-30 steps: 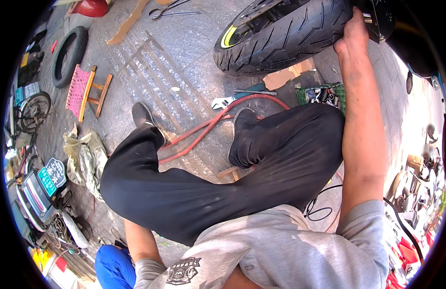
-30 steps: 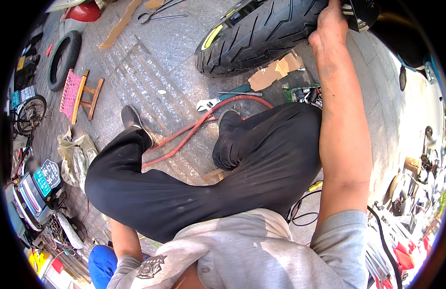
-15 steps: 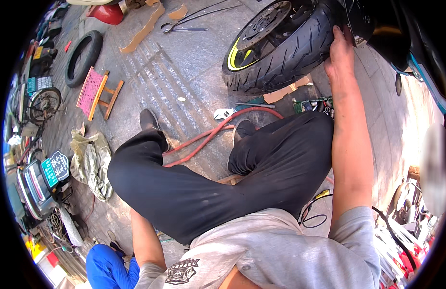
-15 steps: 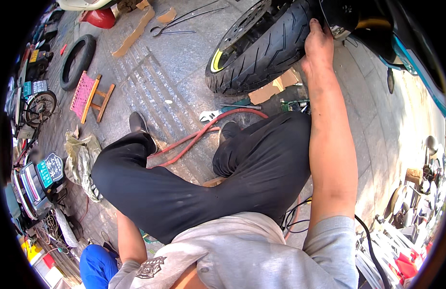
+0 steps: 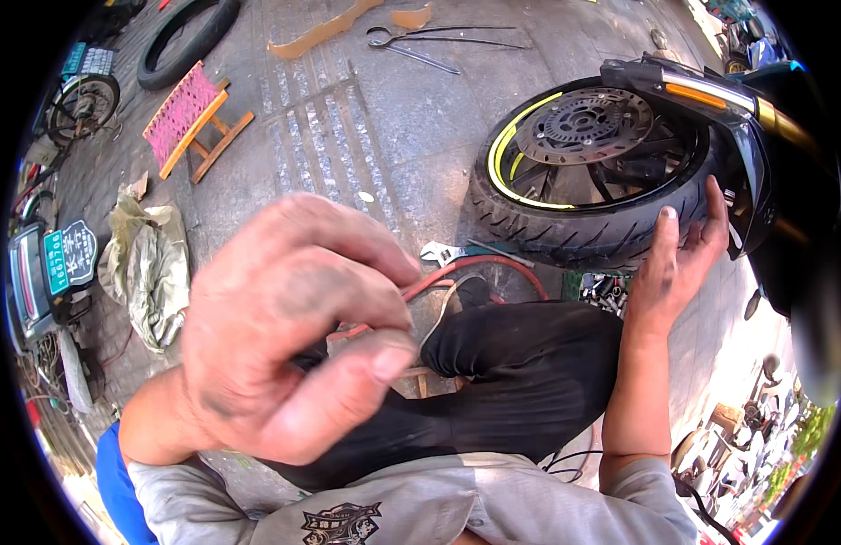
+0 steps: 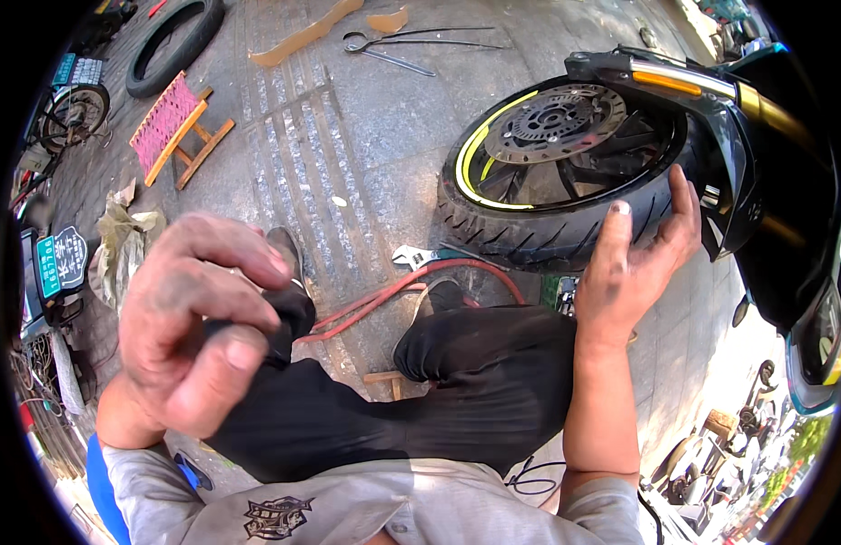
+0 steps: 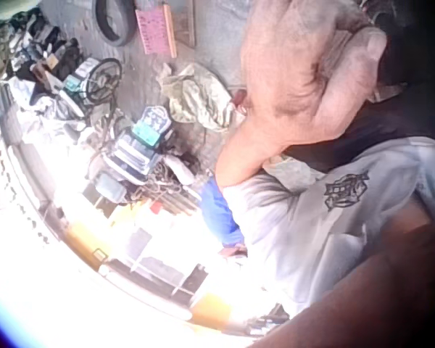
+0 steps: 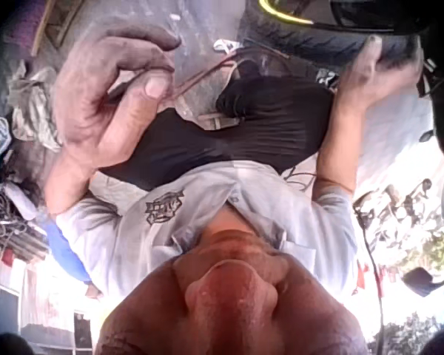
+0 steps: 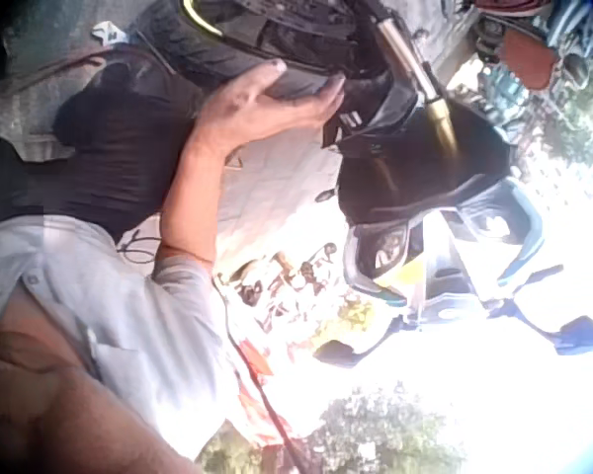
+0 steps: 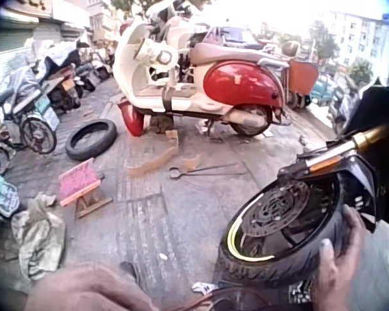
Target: The person works on a motorcycle wheel, using a T-handle tool on the valve and spraying the tire with a lubricant from a can before manipulating the tire and rim by hand.
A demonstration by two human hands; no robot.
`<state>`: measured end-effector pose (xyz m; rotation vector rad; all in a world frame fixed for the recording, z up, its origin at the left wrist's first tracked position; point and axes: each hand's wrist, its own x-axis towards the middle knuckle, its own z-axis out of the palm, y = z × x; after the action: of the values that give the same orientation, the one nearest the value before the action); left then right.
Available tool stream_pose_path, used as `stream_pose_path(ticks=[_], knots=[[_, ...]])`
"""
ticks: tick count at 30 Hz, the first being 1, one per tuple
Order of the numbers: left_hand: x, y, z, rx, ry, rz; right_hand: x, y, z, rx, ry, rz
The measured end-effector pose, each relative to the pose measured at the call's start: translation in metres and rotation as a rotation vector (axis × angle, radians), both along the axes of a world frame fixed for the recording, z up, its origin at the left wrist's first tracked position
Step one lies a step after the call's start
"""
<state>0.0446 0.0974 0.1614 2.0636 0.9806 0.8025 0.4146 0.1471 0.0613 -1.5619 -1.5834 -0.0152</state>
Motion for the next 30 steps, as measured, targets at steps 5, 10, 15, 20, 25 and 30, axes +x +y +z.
stream_pose_path(ticks=[5, 10, 15, 20, 25, 30], knots=[[0.003, 0.016, -0.104, -0.256, 0.349, -0.53, -0.071, 0.017, 0.0, -0.482, -0.119, 0.902], [-0.027, 0.093, -0.148, -0.356, 0.467, -0.664, -0.101, 0.052, -0.033, -0.893, -0.312, 0.872], [-0.04, 0.121, -0.212, -0.462, 0.749, -0.722, -0.138, 0.055, -0.037, -1.027, -0.203, 0.792], [-0.057, 0.101, -0.247, -0.508, 0.898, -0.71, -0.157, 0.019, -0.049, -1.316, -0.167, 0.659], [-0.072, 0.073, -0.21, -0.511, 0.922, -0.713, -0.172, -0.053, -0.062, -1.537, 0.018, 0.474], [-0.029, 0.059, -0.136, -0.922, 0.56, -0.224, -0.211, -0.061, -0.039, -1.344, 0.503, 0.153]])
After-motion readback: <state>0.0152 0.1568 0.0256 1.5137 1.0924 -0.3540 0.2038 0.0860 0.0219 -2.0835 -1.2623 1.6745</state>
